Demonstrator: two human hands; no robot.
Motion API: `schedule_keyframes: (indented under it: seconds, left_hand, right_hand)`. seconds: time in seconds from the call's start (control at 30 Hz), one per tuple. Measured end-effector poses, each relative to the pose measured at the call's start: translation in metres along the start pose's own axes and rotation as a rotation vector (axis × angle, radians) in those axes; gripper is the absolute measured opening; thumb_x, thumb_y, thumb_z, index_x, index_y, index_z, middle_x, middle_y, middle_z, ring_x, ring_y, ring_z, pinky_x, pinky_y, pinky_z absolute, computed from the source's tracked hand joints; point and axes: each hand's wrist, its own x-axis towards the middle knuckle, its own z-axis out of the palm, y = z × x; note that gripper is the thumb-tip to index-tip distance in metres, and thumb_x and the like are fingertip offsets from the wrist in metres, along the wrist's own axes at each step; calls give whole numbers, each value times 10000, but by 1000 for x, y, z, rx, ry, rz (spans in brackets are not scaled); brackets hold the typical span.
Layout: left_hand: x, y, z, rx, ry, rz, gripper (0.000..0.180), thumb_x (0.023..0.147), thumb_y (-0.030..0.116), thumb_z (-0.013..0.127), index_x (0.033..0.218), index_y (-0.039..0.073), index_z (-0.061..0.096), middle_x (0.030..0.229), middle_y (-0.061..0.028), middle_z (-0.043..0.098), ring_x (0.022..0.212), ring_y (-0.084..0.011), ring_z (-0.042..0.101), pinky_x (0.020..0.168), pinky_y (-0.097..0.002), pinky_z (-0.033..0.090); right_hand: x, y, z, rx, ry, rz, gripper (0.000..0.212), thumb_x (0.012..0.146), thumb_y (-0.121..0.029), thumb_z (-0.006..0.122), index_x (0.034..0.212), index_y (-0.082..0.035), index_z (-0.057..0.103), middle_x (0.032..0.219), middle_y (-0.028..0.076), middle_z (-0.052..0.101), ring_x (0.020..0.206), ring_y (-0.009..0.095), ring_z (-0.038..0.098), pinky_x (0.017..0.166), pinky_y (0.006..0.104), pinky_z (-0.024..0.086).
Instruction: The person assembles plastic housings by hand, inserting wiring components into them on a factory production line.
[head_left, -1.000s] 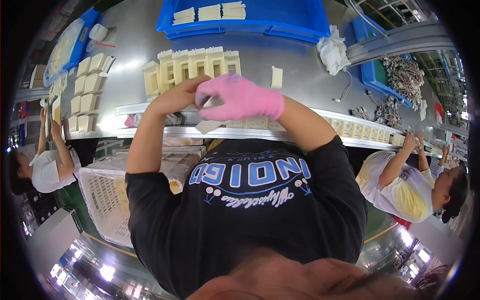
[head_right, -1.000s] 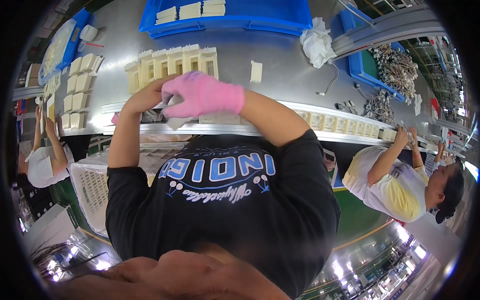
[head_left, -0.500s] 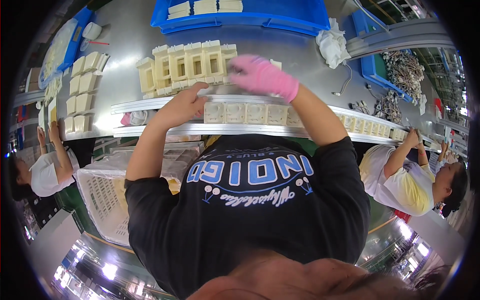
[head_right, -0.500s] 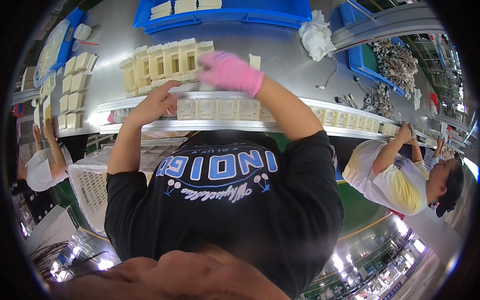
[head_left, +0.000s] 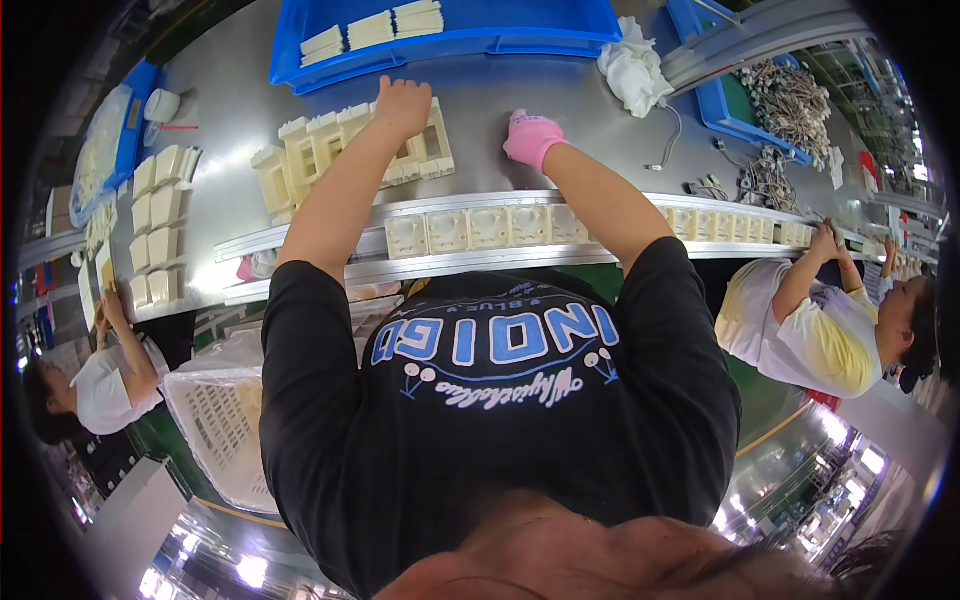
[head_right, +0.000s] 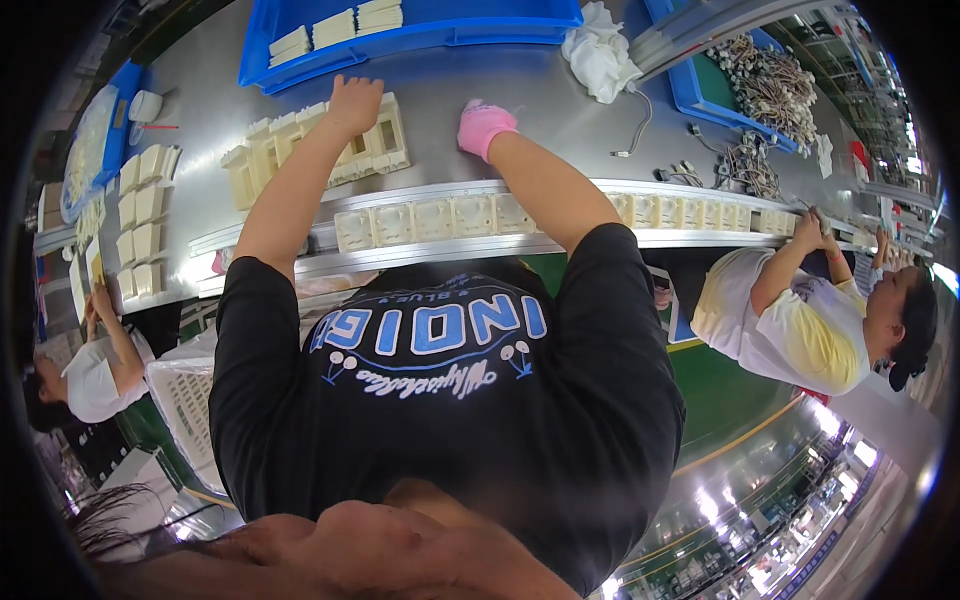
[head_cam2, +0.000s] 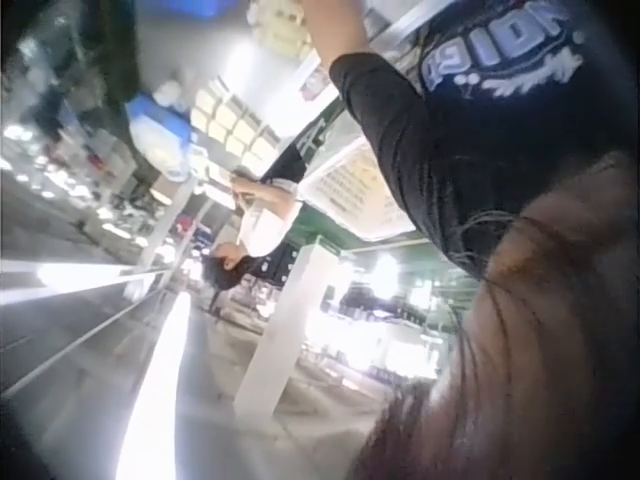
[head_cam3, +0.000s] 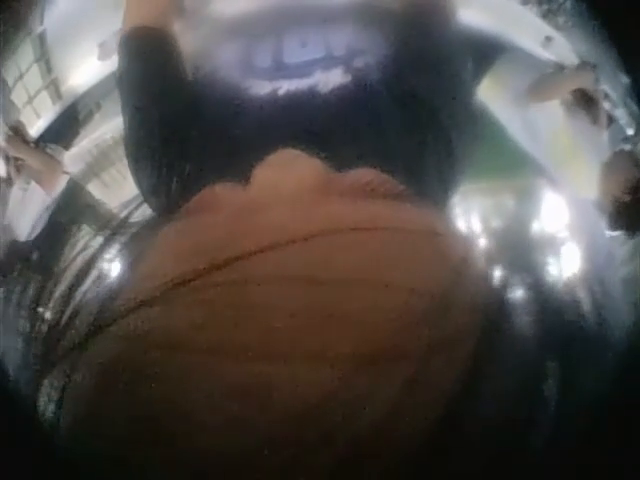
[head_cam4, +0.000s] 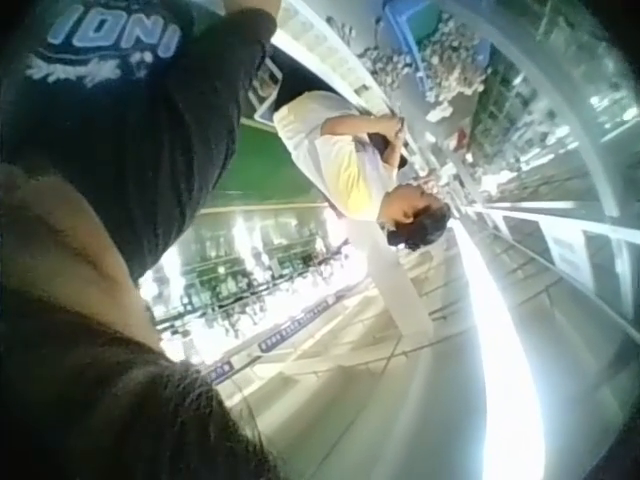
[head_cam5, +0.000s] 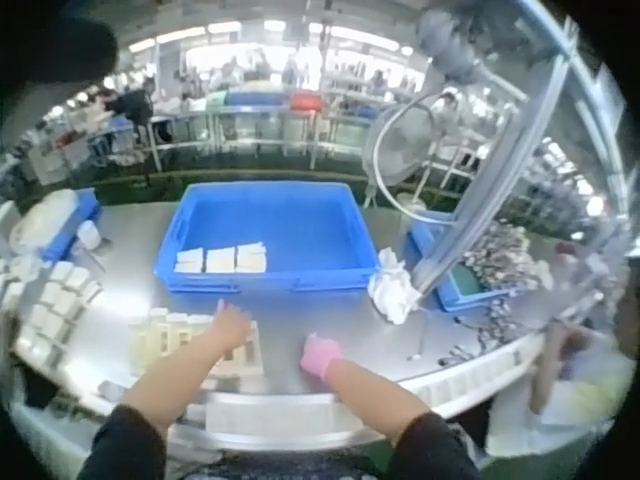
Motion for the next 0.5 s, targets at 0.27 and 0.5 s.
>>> schedule_keyframes:
  seconds: [0.27, 0.5]
  left_hand:
    - [0, 2, -6, -39, 51, 35, 222, 738, 55, 492, 944, 82, 571, 933, -98, 567, 965, -251, 521, 929, -480, 286]
    - [-19, 17, 4, -47, 142, 364, 302, 709, 49, 539, 986, 139, 619, 1173, -89, 500, 1194, -247, 379, 1016, -477, 201]
  right_hand:
    - [9, 9, 5, 165, 10, 104, 447, 682, -173, 612, 1087, -11, 517, 1038, 165, 597, 976, 305, 577, 805, 374, 469]
    - [3, 9, -10, 88, 45, 3, 361, 679, -230, 657, 967, -27, 583, 942, 160, 628, 929, 302, 593, 795, 375, 469]
